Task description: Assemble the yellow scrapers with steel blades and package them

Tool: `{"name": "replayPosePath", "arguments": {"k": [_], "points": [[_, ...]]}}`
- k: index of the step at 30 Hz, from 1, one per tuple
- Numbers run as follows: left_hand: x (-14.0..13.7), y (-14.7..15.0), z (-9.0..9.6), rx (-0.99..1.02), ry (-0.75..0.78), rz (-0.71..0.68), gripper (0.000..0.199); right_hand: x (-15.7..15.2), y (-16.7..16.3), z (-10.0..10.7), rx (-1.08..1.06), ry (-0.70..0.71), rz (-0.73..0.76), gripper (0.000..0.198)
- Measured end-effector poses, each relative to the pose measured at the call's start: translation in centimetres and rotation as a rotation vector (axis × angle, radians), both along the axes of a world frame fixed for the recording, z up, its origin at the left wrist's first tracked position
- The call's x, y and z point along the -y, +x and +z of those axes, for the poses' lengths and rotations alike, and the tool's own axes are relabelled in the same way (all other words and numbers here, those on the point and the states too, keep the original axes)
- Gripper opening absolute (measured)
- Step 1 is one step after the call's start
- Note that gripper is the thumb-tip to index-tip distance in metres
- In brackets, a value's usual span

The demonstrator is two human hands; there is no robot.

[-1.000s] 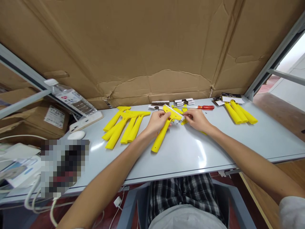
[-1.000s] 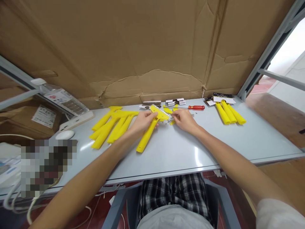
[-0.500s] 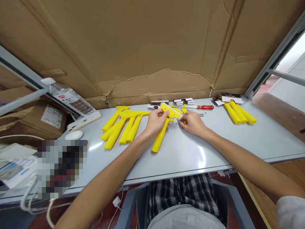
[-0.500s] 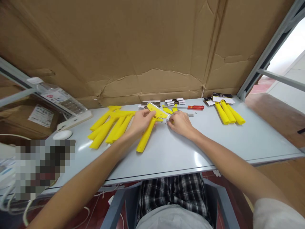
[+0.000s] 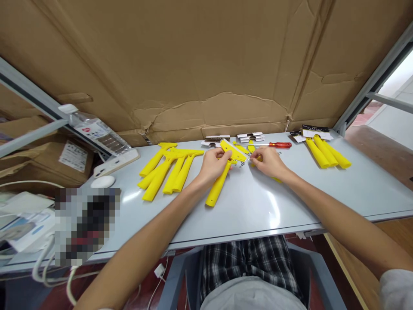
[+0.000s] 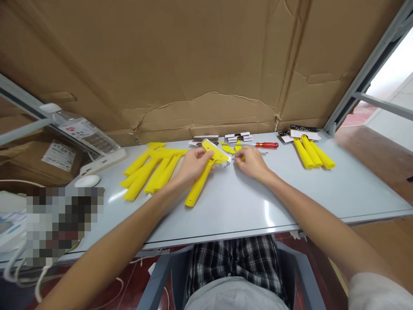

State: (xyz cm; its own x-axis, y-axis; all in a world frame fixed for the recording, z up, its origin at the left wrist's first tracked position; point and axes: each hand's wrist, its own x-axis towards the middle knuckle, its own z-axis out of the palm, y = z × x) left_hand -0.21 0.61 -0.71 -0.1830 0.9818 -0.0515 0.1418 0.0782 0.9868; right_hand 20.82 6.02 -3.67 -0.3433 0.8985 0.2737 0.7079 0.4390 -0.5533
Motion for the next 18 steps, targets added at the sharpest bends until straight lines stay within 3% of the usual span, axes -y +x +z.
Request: {"name": "replayPosePath", "arguments": {"k": [3,7,11,18], "points": [[0.3,0.1,0.0,-0.016,0.009,-0.03,0.02,-0.4,0.5,0.7,-0.281,-0.129,-0.056,0.018],[0.5,0.2,-0.1,-0.021,0.058,-0.068,0.019,-0.2,0.8,1.3,-0.6,-0.355,0.068,0.038],[0.5,0.3,-0.1,-0.031,0.059,-0.07,0.017,0.7,0.4,1.7,-0.592,-0.465,0.173,0.047],[0.6,0.4,-0.6,-0.058,0.04,-0.124,0.02,1.2,0.0,1.5,-0.571,-0.471,0.213,0.046]]}}
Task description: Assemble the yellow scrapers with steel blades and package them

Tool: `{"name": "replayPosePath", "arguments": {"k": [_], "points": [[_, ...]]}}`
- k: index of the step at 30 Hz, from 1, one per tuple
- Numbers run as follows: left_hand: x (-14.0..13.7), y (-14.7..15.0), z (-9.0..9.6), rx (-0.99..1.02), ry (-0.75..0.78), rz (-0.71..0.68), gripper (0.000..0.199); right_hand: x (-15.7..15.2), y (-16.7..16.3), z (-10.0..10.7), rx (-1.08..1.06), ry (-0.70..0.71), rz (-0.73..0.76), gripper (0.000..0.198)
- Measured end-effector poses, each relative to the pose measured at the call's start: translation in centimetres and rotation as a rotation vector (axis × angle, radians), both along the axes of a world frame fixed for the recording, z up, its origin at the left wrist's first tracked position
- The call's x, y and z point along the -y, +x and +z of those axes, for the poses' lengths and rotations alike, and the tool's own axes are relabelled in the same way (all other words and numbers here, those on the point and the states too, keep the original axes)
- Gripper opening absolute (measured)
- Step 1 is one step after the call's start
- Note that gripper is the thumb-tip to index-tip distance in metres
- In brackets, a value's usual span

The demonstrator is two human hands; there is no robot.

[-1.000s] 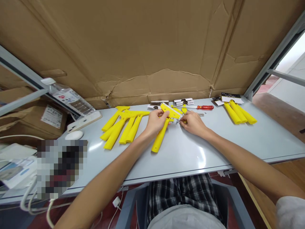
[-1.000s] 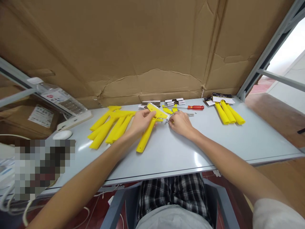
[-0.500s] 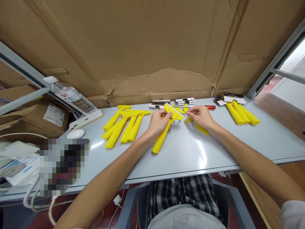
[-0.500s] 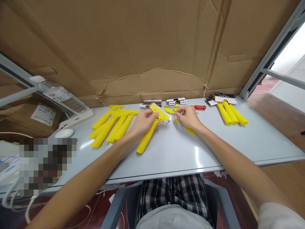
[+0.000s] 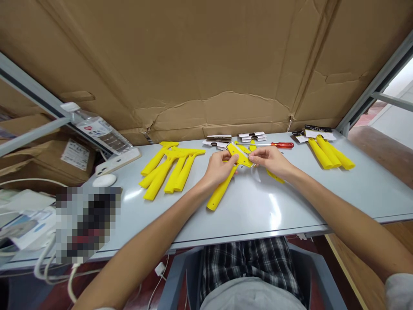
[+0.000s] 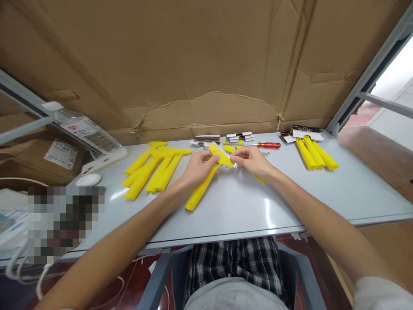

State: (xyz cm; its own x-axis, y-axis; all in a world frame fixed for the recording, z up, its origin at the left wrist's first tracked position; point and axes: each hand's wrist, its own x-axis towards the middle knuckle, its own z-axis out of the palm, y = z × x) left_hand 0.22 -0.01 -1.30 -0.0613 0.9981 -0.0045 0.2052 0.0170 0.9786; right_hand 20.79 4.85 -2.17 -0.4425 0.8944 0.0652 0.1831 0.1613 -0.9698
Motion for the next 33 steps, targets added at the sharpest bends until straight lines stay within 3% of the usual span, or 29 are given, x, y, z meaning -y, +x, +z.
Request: {"name": "replayPosePath", "arguments": {"k": [33], "points": [[0.39,0.47,-0.03,0.026,-0.057,-0.018,0.021,-0.32,0.74,0.03,0.049,-0.003,0.084,0.039]]}}
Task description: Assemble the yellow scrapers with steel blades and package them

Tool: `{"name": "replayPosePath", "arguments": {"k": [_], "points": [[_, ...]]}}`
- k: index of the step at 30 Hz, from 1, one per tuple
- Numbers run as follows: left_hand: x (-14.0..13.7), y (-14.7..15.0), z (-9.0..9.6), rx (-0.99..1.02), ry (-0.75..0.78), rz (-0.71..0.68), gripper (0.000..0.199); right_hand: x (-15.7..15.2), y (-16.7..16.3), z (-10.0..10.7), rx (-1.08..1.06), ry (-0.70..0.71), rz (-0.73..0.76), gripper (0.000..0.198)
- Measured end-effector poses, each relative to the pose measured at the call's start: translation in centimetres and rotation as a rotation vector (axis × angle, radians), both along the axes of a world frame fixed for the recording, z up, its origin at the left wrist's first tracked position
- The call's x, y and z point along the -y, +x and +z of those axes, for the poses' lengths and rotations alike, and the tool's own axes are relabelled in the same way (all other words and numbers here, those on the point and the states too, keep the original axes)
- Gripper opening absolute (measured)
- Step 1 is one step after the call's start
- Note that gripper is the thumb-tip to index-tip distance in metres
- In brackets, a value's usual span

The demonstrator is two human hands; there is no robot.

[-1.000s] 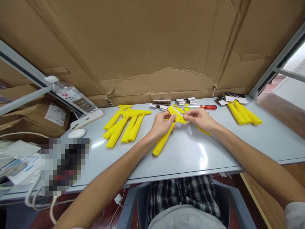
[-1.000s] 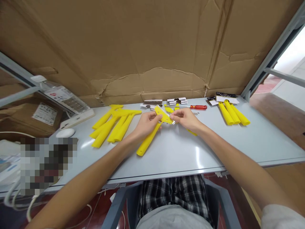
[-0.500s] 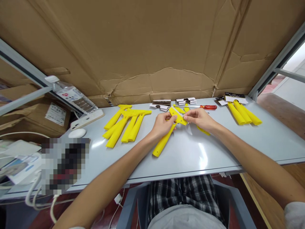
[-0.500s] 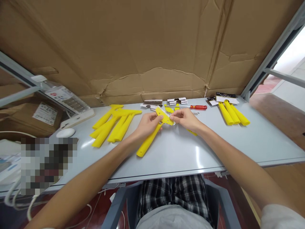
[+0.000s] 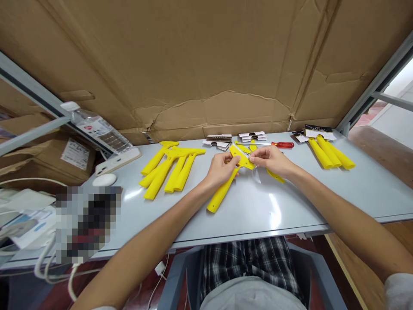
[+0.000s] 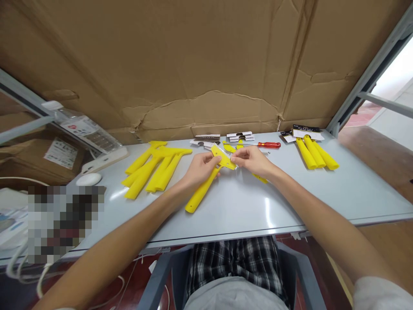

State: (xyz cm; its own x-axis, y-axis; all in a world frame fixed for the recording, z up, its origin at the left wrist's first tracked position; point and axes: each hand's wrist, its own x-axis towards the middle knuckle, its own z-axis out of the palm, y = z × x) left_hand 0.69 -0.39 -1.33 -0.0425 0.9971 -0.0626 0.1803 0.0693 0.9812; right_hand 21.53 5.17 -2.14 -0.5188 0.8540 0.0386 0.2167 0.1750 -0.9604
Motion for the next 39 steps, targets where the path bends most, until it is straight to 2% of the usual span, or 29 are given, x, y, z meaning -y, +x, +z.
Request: {"name": "replayPosePath", "arguments": {"k": [8,16,26,31,39], "points": [[-0.05,0.1,-0.03,-0.01,-0.021,0.002,0.022,-0.07,0.05,-0.04,-0.001,0.001,0.002,0.035],[-0.13,0.12,-0.12,-0.025,-0.007,-0.009,0.02,-0.12,-0.12,-0.15,0.015,-0.016,-0.023,0.042],[-0.14,-0.03,-0.08,-0.042,0.002,-0.031,0.021,-0.03,-0.17,0.14,0.025,-0.026,-0.025,0.041],[0.04,0.15,-0.14,-0.059,0.017,-0.053,0.02,0.1,-0.38,0.22,-0.033,0.023,-0.034,0.046],[0.37,0.37,-0.6,-0.127,0.066,-0.112,0.021,-0.08,-0.44,-0.12,-0.114,0.006,-0.086,0.048]]}}
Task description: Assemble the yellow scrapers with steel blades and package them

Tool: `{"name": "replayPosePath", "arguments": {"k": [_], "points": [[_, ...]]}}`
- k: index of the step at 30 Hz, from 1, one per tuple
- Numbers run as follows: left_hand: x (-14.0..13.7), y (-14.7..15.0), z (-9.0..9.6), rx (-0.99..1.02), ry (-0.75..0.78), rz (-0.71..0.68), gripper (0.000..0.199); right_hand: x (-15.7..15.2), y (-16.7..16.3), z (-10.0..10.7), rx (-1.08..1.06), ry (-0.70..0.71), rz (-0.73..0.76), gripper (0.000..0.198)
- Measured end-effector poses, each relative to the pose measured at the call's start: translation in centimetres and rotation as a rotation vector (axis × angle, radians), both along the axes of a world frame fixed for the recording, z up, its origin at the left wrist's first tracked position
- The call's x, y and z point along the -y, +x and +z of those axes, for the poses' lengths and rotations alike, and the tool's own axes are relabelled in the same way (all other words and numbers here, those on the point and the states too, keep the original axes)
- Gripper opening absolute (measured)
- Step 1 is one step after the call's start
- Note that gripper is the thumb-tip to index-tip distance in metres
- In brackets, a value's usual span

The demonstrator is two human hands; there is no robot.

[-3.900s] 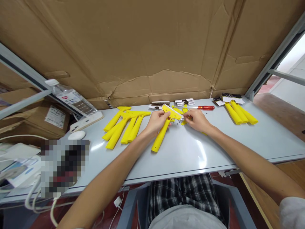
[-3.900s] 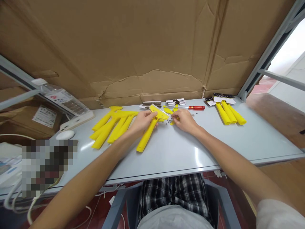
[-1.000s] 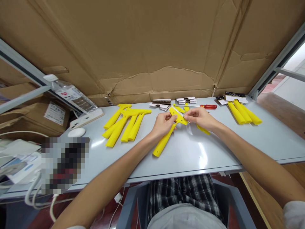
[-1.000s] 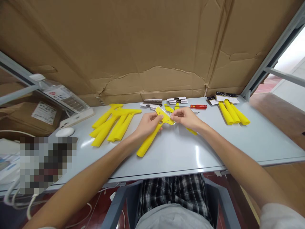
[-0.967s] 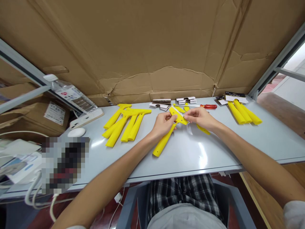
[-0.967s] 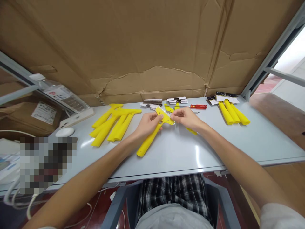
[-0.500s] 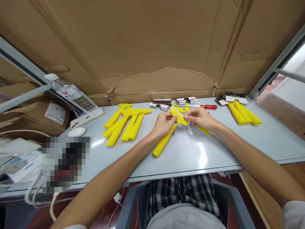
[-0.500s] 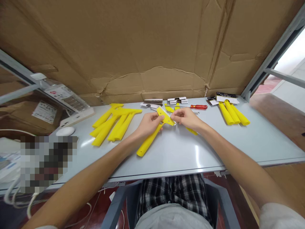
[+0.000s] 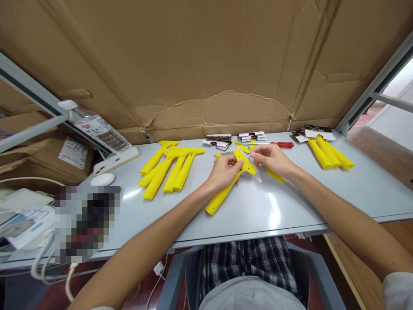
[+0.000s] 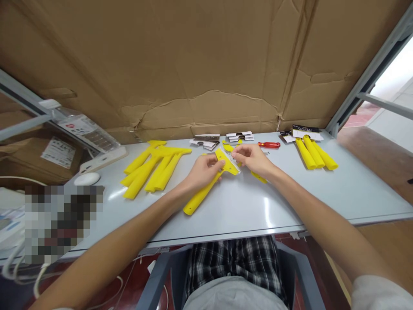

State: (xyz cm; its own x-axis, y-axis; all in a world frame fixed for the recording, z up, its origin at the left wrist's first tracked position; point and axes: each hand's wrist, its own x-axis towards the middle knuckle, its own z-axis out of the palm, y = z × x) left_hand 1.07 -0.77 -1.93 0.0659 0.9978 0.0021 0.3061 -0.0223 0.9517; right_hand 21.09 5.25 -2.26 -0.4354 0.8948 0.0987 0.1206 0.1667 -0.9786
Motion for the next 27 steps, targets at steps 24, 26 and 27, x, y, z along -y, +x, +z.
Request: {"name": "replayPosePath", "arguments": {"k": [24,26,27], "points": [[0.3,-0.1,-0.8,-0.26,0.258,-0.034,0.033,1.6,-1.6,-0.9,0.09,0.399,-0.067,0.019],[0.3,-0.1,-0.8,-0.265,0.258,-0.043,0.032,1.7,-1.7,-0.9,0.087,0.398,-0.085,0.019],[0.3,-0.1,-0.8,-0.267,0.261,-0.046,0.032,1.8,-1.8,-0.9,0.086,0.405,-0.096,0.019]]}}
